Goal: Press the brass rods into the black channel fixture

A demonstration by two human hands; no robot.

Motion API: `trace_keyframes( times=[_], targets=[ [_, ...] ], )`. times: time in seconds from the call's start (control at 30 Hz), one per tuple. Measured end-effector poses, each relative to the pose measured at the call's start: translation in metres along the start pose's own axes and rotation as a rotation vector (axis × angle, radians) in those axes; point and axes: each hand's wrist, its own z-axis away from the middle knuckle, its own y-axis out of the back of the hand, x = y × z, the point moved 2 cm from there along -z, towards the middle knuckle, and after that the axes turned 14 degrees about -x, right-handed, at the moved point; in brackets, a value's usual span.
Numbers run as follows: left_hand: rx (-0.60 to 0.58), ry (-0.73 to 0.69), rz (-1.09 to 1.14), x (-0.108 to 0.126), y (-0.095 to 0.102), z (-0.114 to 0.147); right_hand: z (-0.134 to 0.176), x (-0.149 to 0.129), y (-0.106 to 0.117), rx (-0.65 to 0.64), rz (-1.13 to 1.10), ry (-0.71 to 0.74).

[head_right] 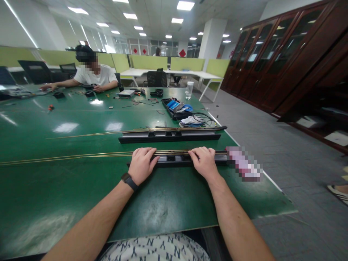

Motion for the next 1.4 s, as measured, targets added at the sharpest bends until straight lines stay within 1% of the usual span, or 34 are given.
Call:
trace_keyframes(
  times=[0.63,0.93,1.13,1.4],
  targets=[
    [-0.001,-0.004,0.004,-0.0004,0.0008,0.0001,0.0005,0.0035,-0.0004,-0.025,0.008,-0.002],
    [-0.007,0.002,0.002,-0.0003,0.0003,0.0003,0.0002,-0.0018,0.0019,-0.019,0.012,0.002],
    [-0.019,0.009,0.0,0.0005,0.0007,0.0003,0.0,0.0026,-0.0015,-0.001,0.022,-0.006],
    [-0.002,0.003,0.004,-0.0002,0.0002,0.0004,0.0,0.0063,0.0001,-0.027,0.005,-0.004]
  ],
)
